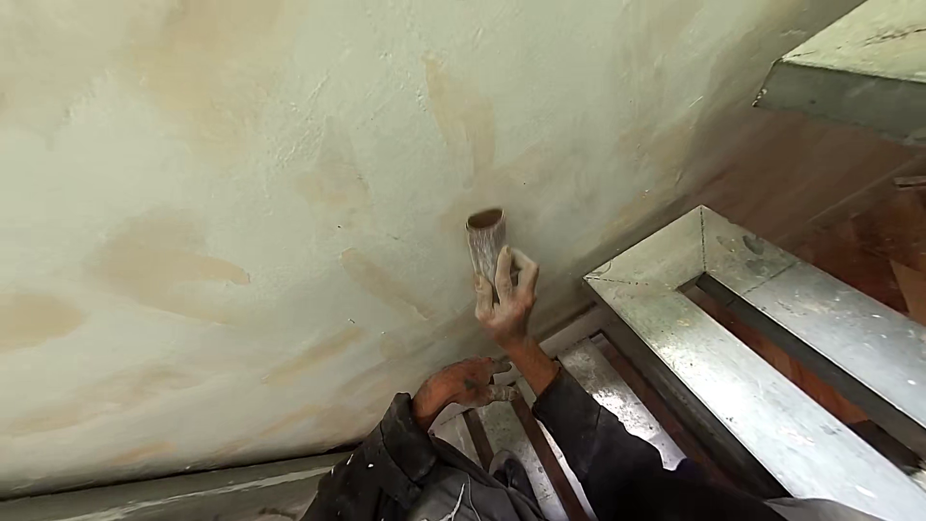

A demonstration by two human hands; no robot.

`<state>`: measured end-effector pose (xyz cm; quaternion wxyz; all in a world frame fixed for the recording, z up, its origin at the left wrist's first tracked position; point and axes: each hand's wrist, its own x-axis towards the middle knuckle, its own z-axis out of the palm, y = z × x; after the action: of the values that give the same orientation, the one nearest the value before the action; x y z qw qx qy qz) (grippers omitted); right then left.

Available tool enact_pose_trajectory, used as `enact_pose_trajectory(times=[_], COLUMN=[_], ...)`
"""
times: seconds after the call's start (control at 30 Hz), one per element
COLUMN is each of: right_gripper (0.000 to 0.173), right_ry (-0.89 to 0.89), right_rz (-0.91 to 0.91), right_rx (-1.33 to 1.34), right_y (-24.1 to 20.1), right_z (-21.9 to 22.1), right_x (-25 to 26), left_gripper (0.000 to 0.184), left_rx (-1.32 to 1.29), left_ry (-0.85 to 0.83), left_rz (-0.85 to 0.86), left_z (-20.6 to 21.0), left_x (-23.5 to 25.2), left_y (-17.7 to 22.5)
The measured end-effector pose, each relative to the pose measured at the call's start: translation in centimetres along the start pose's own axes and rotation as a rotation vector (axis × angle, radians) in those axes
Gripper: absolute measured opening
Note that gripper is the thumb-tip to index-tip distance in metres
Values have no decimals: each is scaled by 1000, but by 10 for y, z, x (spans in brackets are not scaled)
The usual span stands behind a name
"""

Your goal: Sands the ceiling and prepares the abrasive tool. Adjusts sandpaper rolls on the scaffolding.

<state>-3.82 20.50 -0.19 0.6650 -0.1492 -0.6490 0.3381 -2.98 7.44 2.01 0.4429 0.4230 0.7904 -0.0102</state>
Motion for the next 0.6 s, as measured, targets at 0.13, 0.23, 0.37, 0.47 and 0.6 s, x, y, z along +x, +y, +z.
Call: enact_pose_trajectory(times=[0.13, 0.23, 0.37, 0.47, 0.6], right_gripper=[48, 52, 49, 43, 58], right_ry=[33, 96, -9, 17, 55], right_rz=[5, 57, 90, 74, 205], right_rx=[49, 122, 86, 148, 179], right_y=[-28, -50, -20, -12, -14], right_z=[1, 6, 5, 7, -2], right_x=[82, 123, 1, -19, 18], left_gripper=[55, 51, 45, 49, 42], left_rx=[-4, -13, 12, 32, 100], left_ry=[-39, -31, 46, 42, 483], left_rz=[-10, 17, -8, -108, -277], left_z=[-1, -2, 0, -3, -20], left_x=[-2, -11, -8, -14, -43], left_y=[6, 9, 1, -3, 12])
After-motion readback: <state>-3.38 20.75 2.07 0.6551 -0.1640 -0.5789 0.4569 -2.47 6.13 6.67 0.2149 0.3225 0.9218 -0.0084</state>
